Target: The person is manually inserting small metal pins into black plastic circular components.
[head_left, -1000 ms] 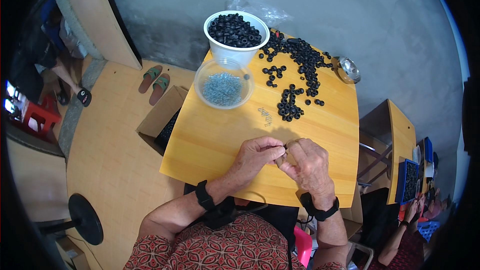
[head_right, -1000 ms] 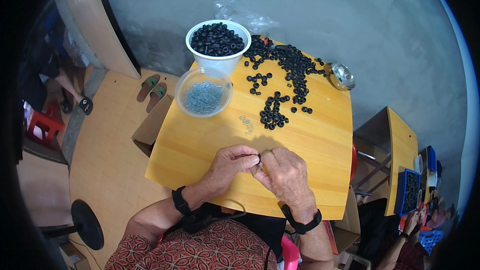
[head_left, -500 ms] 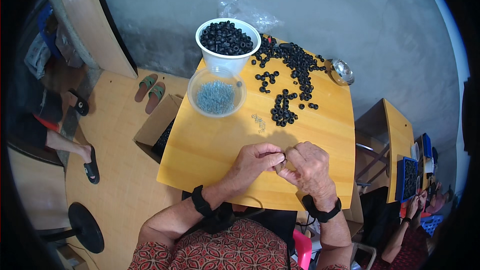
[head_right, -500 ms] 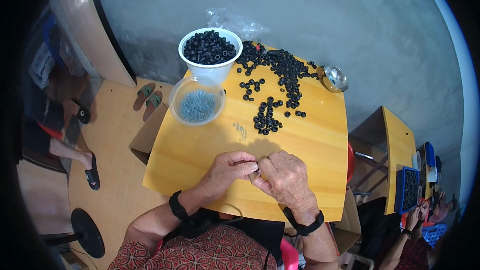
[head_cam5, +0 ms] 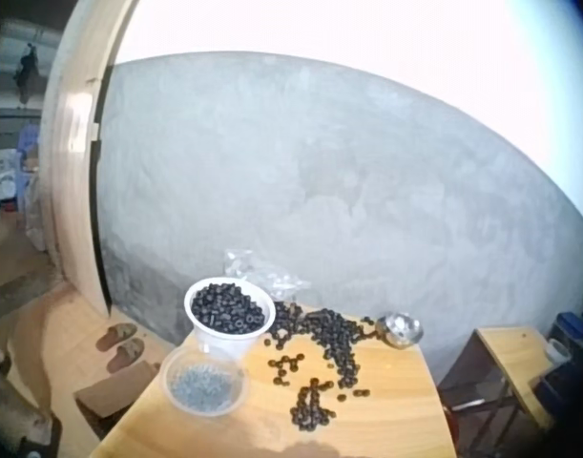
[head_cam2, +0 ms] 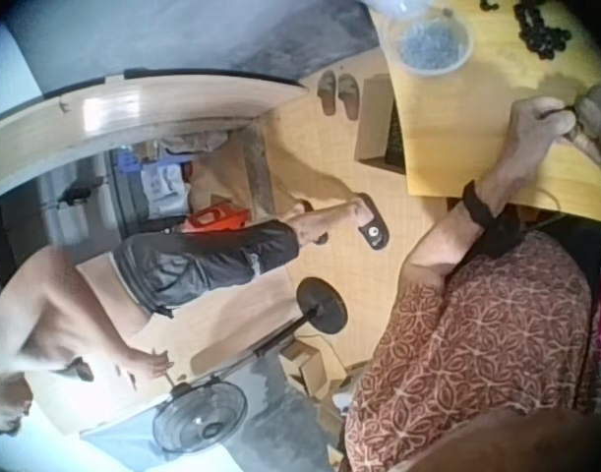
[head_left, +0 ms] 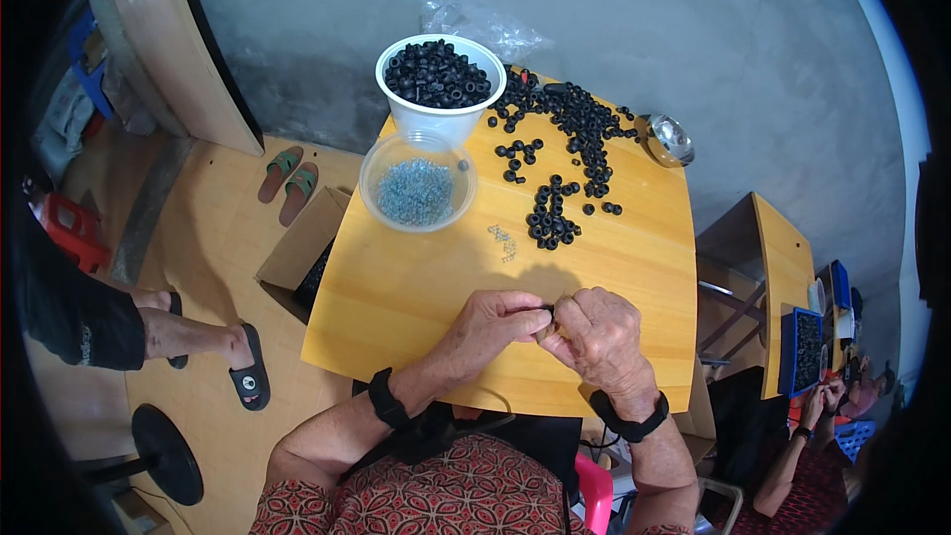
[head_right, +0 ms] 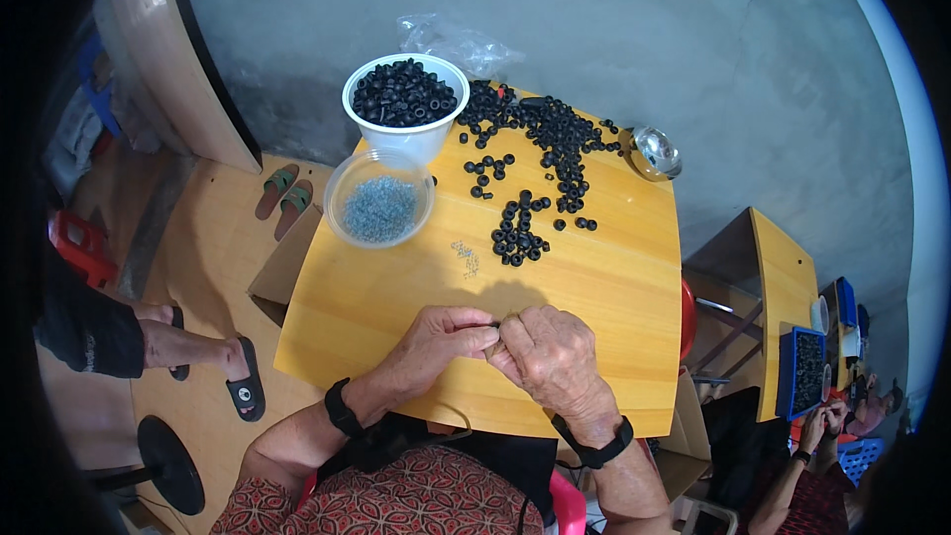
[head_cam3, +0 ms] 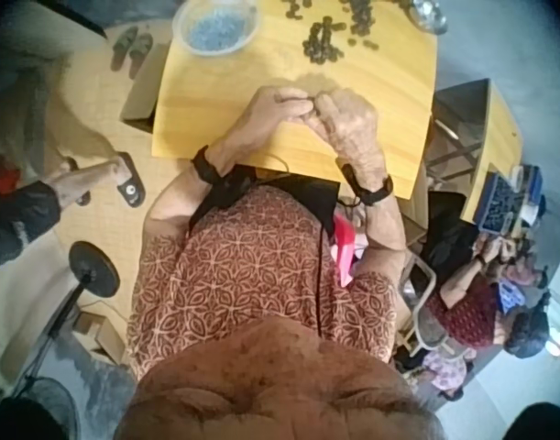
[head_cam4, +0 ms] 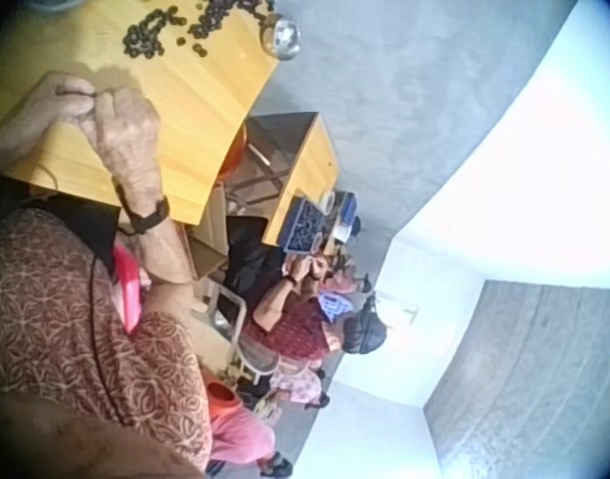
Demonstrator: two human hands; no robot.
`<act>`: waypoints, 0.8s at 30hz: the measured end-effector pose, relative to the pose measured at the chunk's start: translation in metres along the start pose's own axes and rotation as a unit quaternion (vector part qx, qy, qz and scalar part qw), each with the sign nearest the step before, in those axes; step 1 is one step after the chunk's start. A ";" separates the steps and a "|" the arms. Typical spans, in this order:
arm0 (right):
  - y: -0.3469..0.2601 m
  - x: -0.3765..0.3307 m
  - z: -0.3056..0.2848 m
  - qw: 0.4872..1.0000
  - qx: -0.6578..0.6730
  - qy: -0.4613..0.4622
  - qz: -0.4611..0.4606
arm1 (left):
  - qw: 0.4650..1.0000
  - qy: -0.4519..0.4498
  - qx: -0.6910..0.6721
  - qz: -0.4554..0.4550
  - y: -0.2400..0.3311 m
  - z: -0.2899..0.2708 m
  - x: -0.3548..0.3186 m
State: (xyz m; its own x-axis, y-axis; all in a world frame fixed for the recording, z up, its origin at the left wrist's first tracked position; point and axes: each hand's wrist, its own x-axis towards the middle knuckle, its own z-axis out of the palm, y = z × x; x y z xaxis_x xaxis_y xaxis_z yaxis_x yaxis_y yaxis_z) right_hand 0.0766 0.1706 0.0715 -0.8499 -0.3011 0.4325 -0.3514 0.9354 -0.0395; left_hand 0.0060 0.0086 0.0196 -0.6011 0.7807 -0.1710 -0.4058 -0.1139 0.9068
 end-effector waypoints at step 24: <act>0.016 0.004 -0.010 0.992 0.021 0.058 0.107 | 0.822 0.447 0.219 0.278 0.077 -0.113 -0.073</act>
State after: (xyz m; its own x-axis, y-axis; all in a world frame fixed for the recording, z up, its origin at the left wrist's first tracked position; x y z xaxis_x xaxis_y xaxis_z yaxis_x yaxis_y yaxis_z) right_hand 0.0713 0.1858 0.0819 -0.8570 -0.0701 0.5105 -0.1856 0.9662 -0.1788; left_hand -0.0591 -0.1265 0.0587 -0.9549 -0.1018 0.2790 0.2712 0.0842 0.9588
